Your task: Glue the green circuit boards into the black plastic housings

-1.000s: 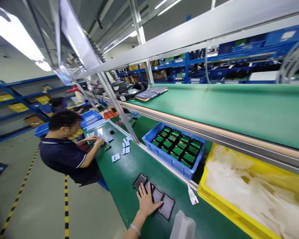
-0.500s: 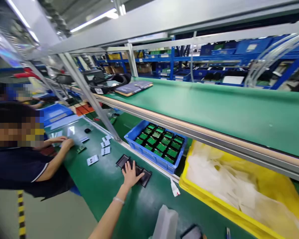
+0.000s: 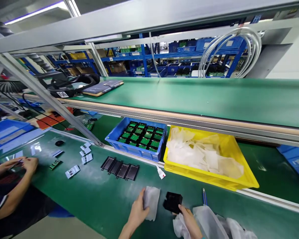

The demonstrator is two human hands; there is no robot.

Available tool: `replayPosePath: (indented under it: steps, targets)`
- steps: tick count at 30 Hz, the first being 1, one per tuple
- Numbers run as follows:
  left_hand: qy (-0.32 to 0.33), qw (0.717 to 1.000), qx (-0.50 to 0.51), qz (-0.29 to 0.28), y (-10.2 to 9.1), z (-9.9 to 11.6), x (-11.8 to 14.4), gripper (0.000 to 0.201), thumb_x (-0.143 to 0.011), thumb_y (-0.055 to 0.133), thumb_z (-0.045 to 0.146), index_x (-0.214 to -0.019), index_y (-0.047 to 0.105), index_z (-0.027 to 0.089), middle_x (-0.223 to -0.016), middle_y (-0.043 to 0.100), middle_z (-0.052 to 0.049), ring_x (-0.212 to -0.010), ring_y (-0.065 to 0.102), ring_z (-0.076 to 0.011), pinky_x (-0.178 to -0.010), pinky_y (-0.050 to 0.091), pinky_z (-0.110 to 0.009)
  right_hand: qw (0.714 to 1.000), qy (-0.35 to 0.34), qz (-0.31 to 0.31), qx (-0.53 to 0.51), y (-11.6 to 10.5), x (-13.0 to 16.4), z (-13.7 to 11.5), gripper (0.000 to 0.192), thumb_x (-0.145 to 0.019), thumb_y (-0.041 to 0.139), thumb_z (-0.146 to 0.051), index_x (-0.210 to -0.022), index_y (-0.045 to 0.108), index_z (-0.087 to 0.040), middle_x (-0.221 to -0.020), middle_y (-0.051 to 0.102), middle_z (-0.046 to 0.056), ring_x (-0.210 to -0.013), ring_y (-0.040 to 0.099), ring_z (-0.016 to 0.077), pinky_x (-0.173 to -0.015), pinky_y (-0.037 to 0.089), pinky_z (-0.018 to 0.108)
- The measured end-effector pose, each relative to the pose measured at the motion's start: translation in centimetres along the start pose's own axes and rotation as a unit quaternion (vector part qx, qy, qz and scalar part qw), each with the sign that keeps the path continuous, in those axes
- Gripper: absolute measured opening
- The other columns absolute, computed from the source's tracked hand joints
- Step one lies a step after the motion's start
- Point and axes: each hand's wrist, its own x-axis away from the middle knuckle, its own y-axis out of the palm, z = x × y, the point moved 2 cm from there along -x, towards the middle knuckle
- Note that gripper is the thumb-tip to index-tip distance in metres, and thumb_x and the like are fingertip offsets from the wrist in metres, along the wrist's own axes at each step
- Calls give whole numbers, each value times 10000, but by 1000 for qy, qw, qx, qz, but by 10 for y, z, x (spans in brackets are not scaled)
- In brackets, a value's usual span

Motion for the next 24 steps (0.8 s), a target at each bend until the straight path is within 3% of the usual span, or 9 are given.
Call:
replayPosePath:
  steps: [4, 8, 12, 19, 21, 24]
  targets:
    - [11, 997, 56, 50, -17, -22, -11, 475, -825, 650, 208, -1287, 549, 160, -1282, 607, -102, -1136, 593, -252, -984, 445, -397, 995, -6, -58, 82, 3, 0, 6, 355, -931, 540, -486, -889, 629, -145, -747, 646, 3, -663, 621, 137, -697, 519, 325]
    - [-16, 989, 89, 118, -19, -41, -14, 240, -913, 627, 331, -1065, 637, 146, -1139, 646, -75, -1045, 619, -226, -938, 481, -453, 982, -44, -80, 165, 13, 9, 12, 307, -909, 621, -362, -687, 573, -155, -677, 585, -32, -686, 593, 126, -717, 499, 304]
    - [-52, 978, 133, 155, -17, -49, -14, 253, -959, 559, 373, -945, 637, 133, -879, 670, -28, -802, 661, -165, -772, 547, -362, 974, -96, -104, 174, 39, 20, 8, 311, -900, 624, -371, -686, 581, -149, -680, 590, -31, -734, 605, 146, -758, 487, 327]
    - [-34, 968, 161, 189, -17, -42, 2, 230, -905, 642, 338, -1022, 633, 141, -1011, 666, -49, -913, 647, -192, -843, 519, -395, 967, -152, -145, 145, 71, 30, -15, 251, -890, 627, -389, -819, 637, -148, -827, 658, 7, -836, 622, 169, -839, 469, 367]
    - [-56, 961, 173, 208, -25, -47, 4, 187, -910, 635, 325, -950, 639, 143, -902, 663, -22, -807, 646, -167, -783, 527, -359, 964, -155, -161, 144, 75, 33, -17, 236, -885, 637, -369, -800, 638, -149, -823, 664, 7, -851, 627, 171, -857, 466, 376]
    - [-112, 931, 204, 281, -49, -58, 2, 211, -934, 598, 346, -909, 618, 137, -833, 629, -5, -727, 620, -146, -707, 523, -322, 965, -144, -169, 142, 76, 36, -14, 232, -877, 650, -355, -776, 635, -147, -790, 658, -1, -834, 631, 173, -851, 469, 379]
